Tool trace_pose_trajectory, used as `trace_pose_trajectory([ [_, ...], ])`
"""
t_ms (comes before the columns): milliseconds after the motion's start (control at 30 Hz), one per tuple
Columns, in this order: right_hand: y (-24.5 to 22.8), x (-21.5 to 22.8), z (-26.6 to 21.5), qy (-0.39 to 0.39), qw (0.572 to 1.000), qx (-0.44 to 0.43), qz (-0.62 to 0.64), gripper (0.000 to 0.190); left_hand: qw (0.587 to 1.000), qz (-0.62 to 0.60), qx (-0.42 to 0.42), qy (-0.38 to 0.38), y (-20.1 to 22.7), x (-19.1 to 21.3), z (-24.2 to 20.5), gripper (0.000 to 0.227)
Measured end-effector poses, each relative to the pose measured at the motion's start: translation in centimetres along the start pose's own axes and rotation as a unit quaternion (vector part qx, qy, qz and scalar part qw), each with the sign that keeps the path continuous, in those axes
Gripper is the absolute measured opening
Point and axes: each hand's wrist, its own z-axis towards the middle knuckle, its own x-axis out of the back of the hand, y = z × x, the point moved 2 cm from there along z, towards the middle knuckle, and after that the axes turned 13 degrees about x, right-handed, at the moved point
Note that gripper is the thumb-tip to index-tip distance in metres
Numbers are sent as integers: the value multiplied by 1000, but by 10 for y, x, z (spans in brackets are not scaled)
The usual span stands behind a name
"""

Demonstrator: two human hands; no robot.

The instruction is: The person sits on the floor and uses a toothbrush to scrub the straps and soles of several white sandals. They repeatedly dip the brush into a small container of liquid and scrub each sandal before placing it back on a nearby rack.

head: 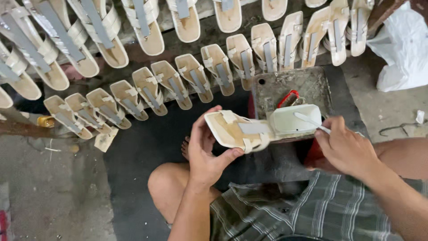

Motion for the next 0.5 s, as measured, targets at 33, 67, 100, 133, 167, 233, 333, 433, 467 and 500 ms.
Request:
trace_pose_trajectory([
  [33,-4,10,10,-4,998,10,-63,31,999,44,-20,19,3,0,1,96],
  [67,-9,14,20,-25,994,34,-98,29,994,90,-40,41,6,0,1,94],
  [100,-14,17,29,-47,988,58,-132,28,990,120,-38,57,7,-2,0,95],
  [133,-18,19,39,-68,980,86,-167,28,985,149,-37,77,9,-3,0,95],
  [167,-23,20,50,-69,975,102,-185,28,979,179,-36,96,10,-5,1,96],
  [233,-31,15,67,-72,965,132,-217,33,974,189,-67,109,11,-10,1,92],
  [333,-39,10,73,-106,940,157,-285,30,968,188,-116,116,10,-19,2,84],
  [433,-33,27,64,-144,937,119,-296,31,949,244,-156,125,9,-25,0,79],
  [467,-31,36,56,-119,948,114,-273,32,939,273,-167,129,8,-26,-2,78],
  [500,-28,45,44,-95,958,109,-249,34,932,286,-187,117,8,-28,-2,78],
])
